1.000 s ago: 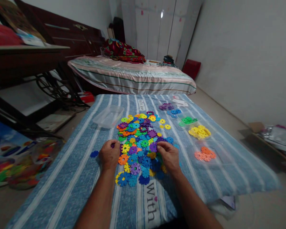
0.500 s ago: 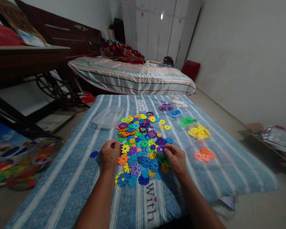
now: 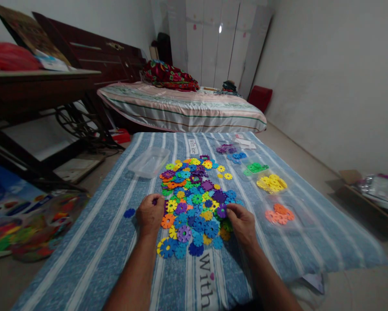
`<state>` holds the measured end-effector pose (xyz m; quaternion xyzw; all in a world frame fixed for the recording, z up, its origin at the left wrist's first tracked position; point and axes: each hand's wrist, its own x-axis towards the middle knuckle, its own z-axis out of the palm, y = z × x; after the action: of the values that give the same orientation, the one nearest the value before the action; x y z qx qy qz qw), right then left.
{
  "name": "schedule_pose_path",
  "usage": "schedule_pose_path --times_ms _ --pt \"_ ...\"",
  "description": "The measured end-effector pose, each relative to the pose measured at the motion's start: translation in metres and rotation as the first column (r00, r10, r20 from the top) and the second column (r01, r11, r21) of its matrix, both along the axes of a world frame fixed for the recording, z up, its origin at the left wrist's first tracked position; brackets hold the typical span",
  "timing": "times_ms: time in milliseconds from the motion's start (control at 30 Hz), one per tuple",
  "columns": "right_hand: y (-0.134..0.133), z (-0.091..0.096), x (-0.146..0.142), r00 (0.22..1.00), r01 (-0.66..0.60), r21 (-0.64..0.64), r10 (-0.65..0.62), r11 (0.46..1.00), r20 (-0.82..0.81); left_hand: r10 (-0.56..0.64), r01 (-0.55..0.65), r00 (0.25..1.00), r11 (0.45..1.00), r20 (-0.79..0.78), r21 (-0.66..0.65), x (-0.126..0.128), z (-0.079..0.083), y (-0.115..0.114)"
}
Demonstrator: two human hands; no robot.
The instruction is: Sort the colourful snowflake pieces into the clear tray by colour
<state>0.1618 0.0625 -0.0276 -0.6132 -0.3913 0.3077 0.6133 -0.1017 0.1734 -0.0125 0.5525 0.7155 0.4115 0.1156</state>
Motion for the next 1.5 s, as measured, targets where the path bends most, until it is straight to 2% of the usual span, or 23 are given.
schedule_pose_path --times_ms 400,800,1233,1500 --pt "-0.0019 0.0012 -0.0009 0.998 -0.025 0.002 0.025 1.0 0.058 -0.011 0.011 1.0 1.0 -0.009 -0.004 -0.0003 0.0006 -0.0019" --pt "-0.0012 -0.0008 -0.002 0.999 -0.027 0.011 0.027 1.0 0.044 -0.011 0.011 1.0 1.0 -0.013 -0.02 0.0012 0.002 -0.003" --pt "-0.0015 -0.0001 -0.0012 0.995 -0.048 0.005 0.048 0.999 0.086 -0.029 0.029 1.0 0.999 0.003 0.013 0.0014 0.0011 -0.0032" --pt "-0.0025 0.0011 -0.0011 0.992 -0.056 -0.002 0.056 0.998 0.115 -0.015 0.015 1.0 0.999 -0.005 -0.029 0.0039 0.0039 -0.0068"
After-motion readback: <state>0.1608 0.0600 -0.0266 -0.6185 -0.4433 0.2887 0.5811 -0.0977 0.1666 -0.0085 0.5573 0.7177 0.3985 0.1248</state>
